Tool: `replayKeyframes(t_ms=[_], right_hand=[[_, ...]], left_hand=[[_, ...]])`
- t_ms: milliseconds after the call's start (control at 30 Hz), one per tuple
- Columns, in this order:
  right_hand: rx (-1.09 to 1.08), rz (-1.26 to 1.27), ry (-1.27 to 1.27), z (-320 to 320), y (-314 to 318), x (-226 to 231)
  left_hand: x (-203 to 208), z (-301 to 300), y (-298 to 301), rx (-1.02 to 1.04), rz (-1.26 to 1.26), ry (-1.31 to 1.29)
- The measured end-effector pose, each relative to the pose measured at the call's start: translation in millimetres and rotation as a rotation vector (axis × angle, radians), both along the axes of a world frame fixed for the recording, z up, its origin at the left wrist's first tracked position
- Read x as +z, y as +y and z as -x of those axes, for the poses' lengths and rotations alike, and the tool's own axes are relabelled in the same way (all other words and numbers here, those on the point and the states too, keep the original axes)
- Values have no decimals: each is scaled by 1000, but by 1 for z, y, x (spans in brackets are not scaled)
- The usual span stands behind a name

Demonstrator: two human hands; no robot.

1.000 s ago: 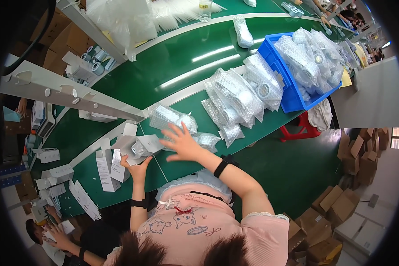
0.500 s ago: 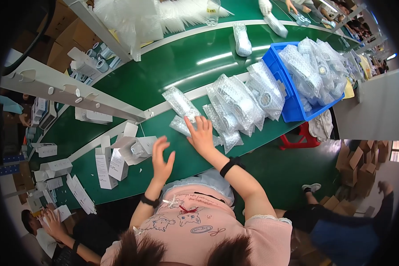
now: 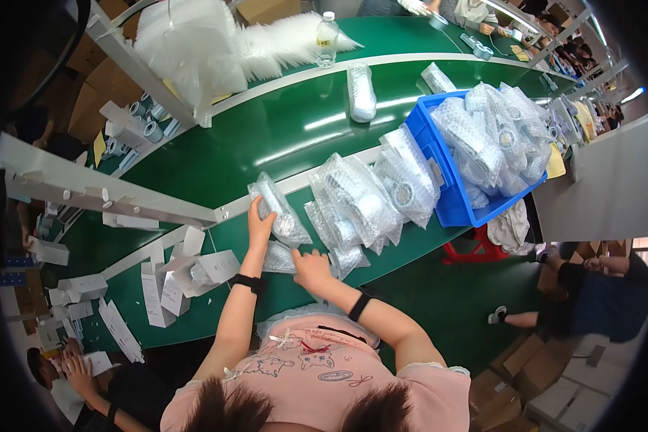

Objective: The person packs items by hand, picking up a white box and inserting a small plastic bag followed by a larger bubble-wrapped item. The person then sets the filled box on the table and repeats the process with more boxes.

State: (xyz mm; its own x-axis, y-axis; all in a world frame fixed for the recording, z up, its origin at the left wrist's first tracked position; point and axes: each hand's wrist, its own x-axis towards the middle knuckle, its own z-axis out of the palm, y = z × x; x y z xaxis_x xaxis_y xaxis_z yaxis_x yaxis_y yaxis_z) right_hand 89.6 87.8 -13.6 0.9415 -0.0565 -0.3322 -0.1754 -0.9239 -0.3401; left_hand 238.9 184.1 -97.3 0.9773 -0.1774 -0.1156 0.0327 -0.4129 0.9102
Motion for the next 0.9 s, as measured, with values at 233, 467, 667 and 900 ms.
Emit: replayKeyframes(t_ms=[233, 467, 667, 900], right_hand=[[-283, -622, -155, 28, -160, 147], [-509, 484, -126, -18, -282, 96], [-576, 408, -122, -29, -285, 71], [-390, 432, -603, -27, -255, 74]], left_hand=[[-6, 51, -21, -77, 238, 53], [0, 108, -102, -78, 158, 18], [-2, 108, -127, -123, 86, -50], [-4, 79, -104, -245, 116, -51]])
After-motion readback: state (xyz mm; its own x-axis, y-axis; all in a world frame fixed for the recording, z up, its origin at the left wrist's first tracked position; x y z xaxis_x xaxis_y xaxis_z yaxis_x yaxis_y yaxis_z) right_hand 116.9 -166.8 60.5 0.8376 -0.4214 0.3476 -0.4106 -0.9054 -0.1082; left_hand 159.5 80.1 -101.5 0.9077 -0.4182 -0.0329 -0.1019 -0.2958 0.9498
